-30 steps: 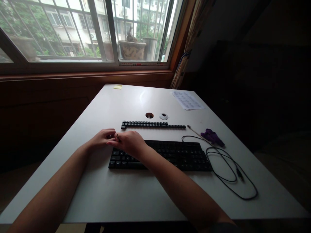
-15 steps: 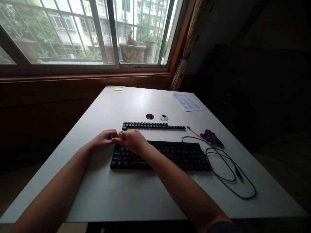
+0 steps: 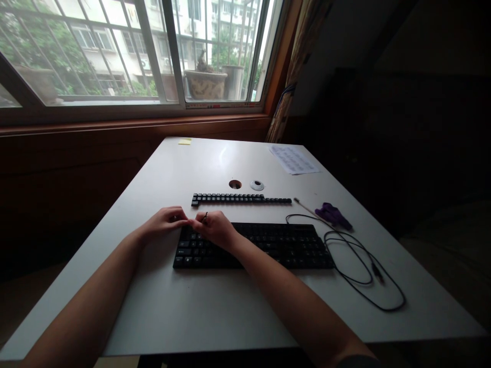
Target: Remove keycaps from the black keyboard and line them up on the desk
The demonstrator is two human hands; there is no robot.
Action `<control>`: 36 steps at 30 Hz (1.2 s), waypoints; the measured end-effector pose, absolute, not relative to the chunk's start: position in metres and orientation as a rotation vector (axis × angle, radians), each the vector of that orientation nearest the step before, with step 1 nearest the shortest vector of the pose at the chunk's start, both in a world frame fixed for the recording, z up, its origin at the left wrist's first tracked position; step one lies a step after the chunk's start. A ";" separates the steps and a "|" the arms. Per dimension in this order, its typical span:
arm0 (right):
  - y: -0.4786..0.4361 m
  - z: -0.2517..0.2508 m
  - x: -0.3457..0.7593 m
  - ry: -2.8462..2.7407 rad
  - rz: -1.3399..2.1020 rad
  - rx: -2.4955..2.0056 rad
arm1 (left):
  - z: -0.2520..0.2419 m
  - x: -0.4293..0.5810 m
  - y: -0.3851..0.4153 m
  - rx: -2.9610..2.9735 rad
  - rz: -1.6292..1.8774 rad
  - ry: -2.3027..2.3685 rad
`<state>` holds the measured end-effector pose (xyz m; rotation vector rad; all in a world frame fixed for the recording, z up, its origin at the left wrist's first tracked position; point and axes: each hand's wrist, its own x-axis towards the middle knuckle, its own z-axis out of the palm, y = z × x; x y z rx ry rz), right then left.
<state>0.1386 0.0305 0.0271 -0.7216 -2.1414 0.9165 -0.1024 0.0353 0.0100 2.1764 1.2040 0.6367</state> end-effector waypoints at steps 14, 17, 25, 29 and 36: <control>0.027 0.016 0.145 -1.780 1.096 -0.814 | 0.015 -0.097 0.032 2.159 0.733 1.209; 0.030 0.015 0.147 -1.657 1.110 -0.858 | 0.022 -0.089 0.028 2.172 0.834 1.219; 0.032 0.017 0.149 -1.639 0.966 -0.848 | 0.030 -0.068 0.020 1.852 0.858 1.245; 0.032 0.017 0.149 -1.742 0.833 -0.823 | 0.028 -0.061 0.021 1.815 0.843 1.299; 0.032 0.015 0.145 -1.842 0.642 -0.775 | 0.021 -0.062 0.024 1.787 0.872 1.275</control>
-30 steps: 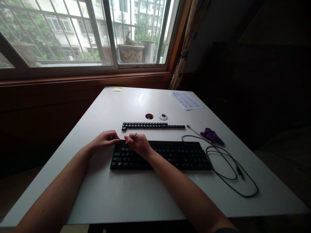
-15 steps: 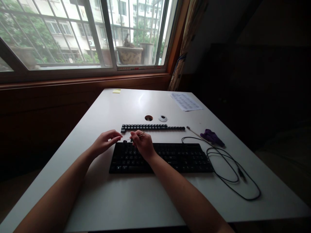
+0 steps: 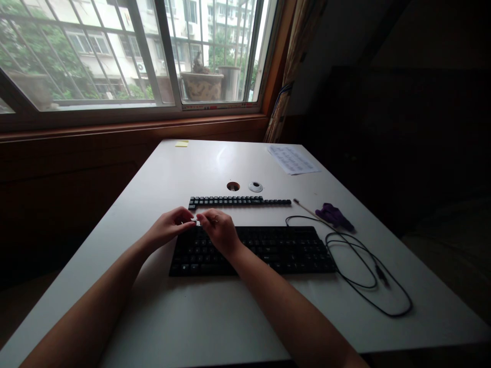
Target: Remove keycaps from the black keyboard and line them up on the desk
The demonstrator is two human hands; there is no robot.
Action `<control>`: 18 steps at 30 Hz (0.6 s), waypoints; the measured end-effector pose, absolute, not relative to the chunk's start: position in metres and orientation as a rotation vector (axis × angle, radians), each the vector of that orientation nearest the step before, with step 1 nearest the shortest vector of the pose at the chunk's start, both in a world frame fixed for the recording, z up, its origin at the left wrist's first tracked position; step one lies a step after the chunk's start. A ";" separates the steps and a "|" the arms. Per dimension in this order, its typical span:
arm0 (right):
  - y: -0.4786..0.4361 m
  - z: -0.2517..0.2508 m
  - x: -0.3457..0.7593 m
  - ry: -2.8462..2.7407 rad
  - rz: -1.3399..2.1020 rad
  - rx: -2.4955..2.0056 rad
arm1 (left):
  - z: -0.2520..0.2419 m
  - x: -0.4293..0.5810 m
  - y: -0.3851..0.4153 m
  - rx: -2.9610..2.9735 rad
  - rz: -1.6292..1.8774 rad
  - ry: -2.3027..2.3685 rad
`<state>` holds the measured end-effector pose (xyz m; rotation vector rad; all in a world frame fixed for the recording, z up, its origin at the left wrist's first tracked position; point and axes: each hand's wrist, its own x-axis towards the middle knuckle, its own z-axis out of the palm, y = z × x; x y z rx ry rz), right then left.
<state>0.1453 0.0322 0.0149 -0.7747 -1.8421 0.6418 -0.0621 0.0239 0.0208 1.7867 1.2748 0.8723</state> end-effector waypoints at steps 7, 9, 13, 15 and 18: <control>0.033 0.013 0.143 -1.871 0.591 -0.853 | 0.011 -0.065 0.029 1.849 0.901 1.307; 0.034 0.013 0.143 -1.857 0.588 -0.882 | 0.008 -0.065 0.030 1.861 0.929 1.328; 0.035 0.013 0.142 -1.840 0.599 -0.926 | 0.005 -0.064 0.031 1.889 0.973 1.351; 0.035 0.013 0.142 -1.825 0.639 -0.945 | 0.005 -0.064 0.031 1.911 0.970 1.357; 0.035 0.014 0.143 -1.768 0.748 -0.982 | 0.005 -0.063 0.031 1.903 0.975 1.325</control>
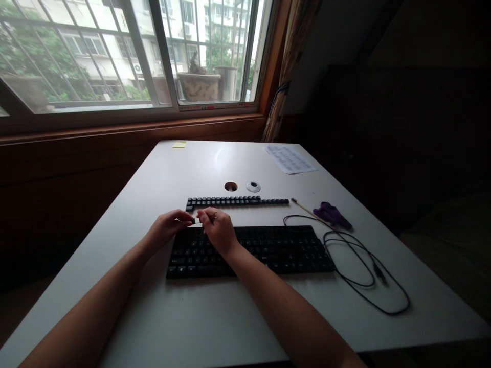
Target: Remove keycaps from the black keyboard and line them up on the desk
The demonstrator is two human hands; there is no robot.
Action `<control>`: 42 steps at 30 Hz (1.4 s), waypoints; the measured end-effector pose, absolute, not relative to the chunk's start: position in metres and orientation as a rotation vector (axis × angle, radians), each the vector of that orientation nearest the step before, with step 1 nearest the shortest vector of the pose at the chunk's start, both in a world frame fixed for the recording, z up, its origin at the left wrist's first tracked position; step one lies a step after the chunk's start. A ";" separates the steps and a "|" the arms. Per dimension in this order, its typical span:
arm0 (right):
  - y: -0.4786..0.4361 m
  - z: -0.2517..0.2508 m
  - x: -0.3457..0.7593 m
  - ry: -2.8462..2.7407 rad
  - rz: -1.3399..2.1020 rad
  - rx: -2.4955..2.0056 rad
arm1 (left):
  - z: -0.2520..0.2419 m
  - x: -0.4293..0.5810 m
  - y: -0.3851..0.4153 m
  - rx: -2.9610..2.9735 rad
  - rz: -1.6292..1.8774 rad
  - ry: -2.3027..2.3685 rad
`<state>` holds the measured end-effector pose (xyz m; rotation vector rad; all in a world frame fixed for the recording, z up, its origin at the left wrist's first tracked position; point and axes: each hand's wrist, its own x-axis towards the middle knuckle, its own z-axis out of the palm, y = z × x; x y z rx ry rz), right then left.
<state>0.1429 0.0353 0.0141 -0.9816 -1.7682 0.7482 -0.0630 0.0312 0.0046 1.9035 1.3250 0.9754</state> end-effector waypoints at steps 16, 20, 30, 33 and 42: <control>0.037 0.015 0.145 -1.539 1.064 -0.879 | 0.012 -0.059 0.027 1.527 1.046 1.239; 0.036 0.015 0.145 -1.554 1.047 -0.841 | 0.012 -0.058 0.027 1.430 1.025 1.215; 0.038 0.013 0.145 -1.547 1.117 -0.859 | 0.012 -0.064 0.026 1.265 0.997 1.068; 0.039 0.012 0.145 -1.520 1.158 -0.856 | 0.010 -0.065 0.027 1.302 0.987 1.074; 0.035 0.015 0.146 -1.602 1.012 -0.865 | 0.015 -0.062 0.026 1.459 0.963 1.122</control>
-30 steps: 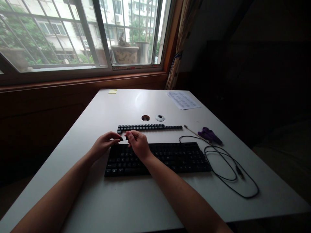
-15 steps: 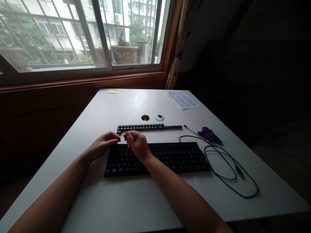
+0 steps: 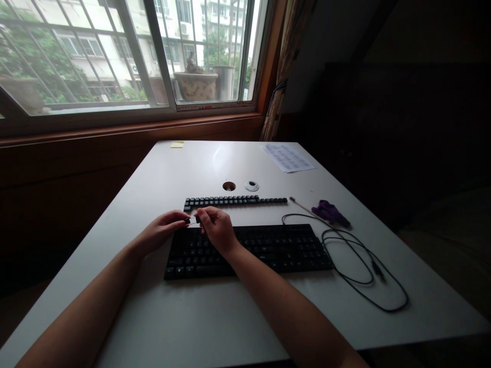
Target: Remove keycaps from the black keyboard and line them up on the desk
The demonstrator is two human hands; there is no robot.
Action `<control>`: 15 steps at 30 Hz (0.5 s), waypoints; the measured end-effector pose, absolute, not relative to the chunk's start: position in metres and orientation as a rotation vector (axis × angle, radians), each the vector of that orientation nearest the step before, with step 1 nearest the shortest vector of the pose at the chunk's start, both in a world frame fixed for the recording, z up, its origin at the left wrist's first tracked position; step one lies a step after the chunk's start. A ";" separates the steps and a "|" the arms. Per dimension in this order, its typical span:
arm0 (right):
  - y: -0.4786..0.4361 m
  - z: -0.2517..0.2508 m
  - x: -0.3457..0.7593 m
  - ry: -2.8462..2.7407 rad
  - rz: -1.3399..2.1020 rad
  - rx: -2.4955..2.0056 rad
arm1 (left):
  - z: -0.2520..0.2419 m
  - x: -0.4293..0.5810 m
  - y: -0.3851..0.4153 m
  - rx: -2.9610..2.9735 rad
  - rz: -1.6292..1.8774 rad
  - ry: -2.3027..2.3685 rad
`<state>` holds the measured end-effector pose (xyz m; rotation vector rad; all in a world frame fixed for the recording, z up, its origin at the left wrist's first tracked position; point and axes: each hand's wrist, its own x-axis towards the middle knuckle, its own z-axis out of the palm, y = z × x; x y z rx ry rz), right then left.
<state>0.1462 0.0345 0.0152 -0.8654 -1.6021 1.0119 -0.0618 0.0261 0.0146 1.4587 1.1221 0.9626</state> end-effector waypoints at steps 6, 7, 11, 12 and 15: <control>0.033 0.014 0.146 -1.625 0.974 -0.836 | 0.016 -0.061 0.025 1.403 1.000 1.083; 0.033 0.014 0.146 -1.635 0.971 -0.828 | 0.016 -0.061 0.026 1.398 1.007 1.073; 0.031 0.015 0.146 -1.658 0.963 -0.801 | 0.013 -0.064 0.027 1.429 1.020 1.032; 0.031 0.015 0.146 -1.661 0.958 -0.802 | 0.012 -0.065 0.028 1.439 1.029 1.019; 0.030 0.016 0.146 -1.678 0.929 -0.810 | 0.009 -0.067 0.029 1.421 1.071 0.972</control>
